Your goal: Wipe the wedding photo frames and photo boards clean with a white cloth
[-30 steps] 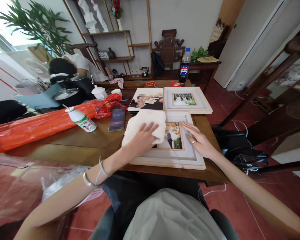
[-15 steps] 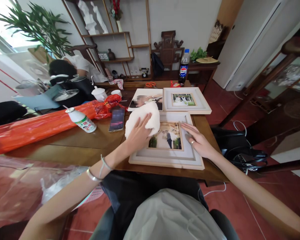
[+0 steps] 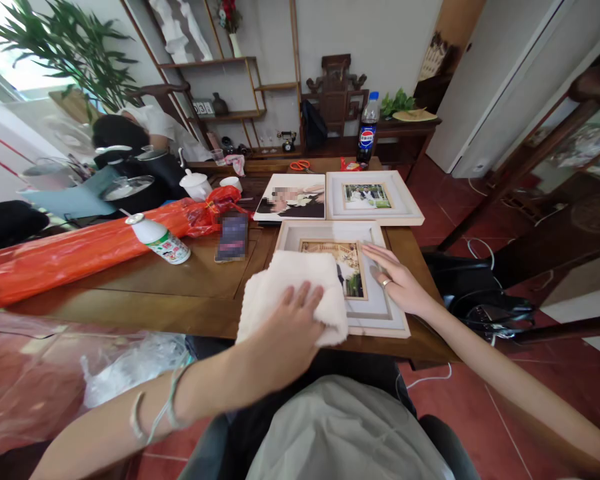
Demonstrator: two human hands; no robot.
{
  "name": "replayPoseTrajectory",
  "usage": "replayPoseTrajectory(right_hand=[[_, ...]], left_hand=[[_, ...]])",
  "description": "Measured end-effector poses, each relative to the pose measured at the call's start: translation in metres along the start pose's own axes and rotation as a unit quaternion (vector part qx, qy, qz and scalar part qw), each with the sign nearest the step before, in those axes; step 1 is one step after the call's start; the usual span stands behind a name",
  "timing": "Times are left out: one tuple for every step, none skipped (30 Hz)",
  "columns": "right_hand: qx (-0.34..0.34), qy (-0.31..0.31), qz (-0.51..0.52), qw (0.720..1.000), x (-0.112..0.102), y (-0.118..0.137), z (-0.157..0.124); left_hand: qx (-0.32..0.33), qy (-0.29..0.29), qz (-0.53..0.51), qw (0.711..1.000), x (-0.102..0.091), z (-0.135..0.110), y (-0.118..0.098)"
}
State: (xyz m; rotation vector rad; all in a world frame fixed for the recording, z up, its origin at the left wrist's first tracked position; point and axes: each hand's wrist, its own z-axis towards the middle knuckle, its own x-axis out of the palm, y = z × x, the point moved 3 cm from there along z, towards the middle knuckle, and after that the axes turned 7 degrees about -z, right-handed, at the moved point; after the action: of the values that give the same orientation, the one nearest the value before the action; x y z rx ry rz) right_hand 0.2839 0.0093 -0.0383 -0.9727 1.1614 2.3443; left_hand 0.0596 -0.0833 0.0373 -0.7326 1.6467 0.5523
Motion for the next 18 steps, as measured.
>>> replayPoseTrajectory(right_hand=[[0.0,0.001,0.0,1.0,0.0,0.0,0.0],[0.0,0.001,0.0,1.0,0.0,0.0,0.0],[0.0,0.003,0.0,1.0,0.0,0.0,0.0],[-0.001,0.005,-0.001,1.0,0.0,0.0,0.0],[-0.004,0.007,-0.001,1.0,0.0,0.0,0.001],[-0.007,0.009,-0.002,1.0,0.0,0.001,0.001],[-0.011,0.01,-0.002,1.0,0.001,0.001,0.001],[-0.015,0.01,-0.002,1.0,0.001,0.001,0.001],[-0.019,0.009,-0.001,1.0,0.001,0.001,0.001],[-0.021,0.007,0.0,1.0,0.001,0.001,0.001],[-0.023,0.005,0.001,1.0,0.001,0.002,0.001],[-0.025,0.004,0.003,1.0,0.001,0.002,0.001],[-0.027,0.003,0.004,1.0,0.001,0.002,0.001],[-0.029,0.003,0.005,1.0,0.001,0.002,0.001],[-0.03,0.003,0.006,1.0,0.001,0.002,0.001],[-0.032,0.003,0.007,0.999,0.001,0.002,0.001],[-0.033,0.003,0.007,0.999,0.001,0.003,0.001],[-0.032,0.002,0.008,0.999,0.001,0.003,0.001]], left_hand=[[0.009,0.01,-0.007,1.0,-0.002,-0.01,-0.01],[0.017,0.011,-0.013,1.0,-0.003,-0.017,-0.016],[0.021,0.007,-0.017,1.0,-0.002,-0.021,-0.02],[0.02,-0.004,-0.018,1.0,-0.001,-0.021,-0.02],[0.014,-0.021,-0.017,1.0,0.002,-0.018,-0.017],[0.005,-0.039,-0.014,0.999,0.006,-0.011,-0.01],[-0.008,-0.058,-0.008,0.998,0.01,-0.003,-0.001],[-0.02,-0.076,-0.001,0.997,0.014,0.007,0.01],[-0.028,-0.091,0.006,0.995,0.018,0.018,0.022],[-0.035,-0.106,0.014,0.994,0.021,0.029,0.036],[-0.034,-0.122,0.022,0.992,0.022,0.039,0.049],[-0.035,-0.141,0.031,0.989,0.021,0.048,0.061],[-0.035,-0.16,0.041,0.986,0.019,0.056,0.073],[-0.037,-0.177,0.047,0.982,0.015,0.062,0.083],[-0.034,-0.193,0.052,0.979,0.011,0.067,0.09],[-0.029,-0.207,0.055,0.976,0.007,0.071,0.096],[-0.022,-0.218,0.058,0.974,0.004,0.075,0.099],[-0.013,-0.223,0.06,0.973,0.001,0.079,0.101]])
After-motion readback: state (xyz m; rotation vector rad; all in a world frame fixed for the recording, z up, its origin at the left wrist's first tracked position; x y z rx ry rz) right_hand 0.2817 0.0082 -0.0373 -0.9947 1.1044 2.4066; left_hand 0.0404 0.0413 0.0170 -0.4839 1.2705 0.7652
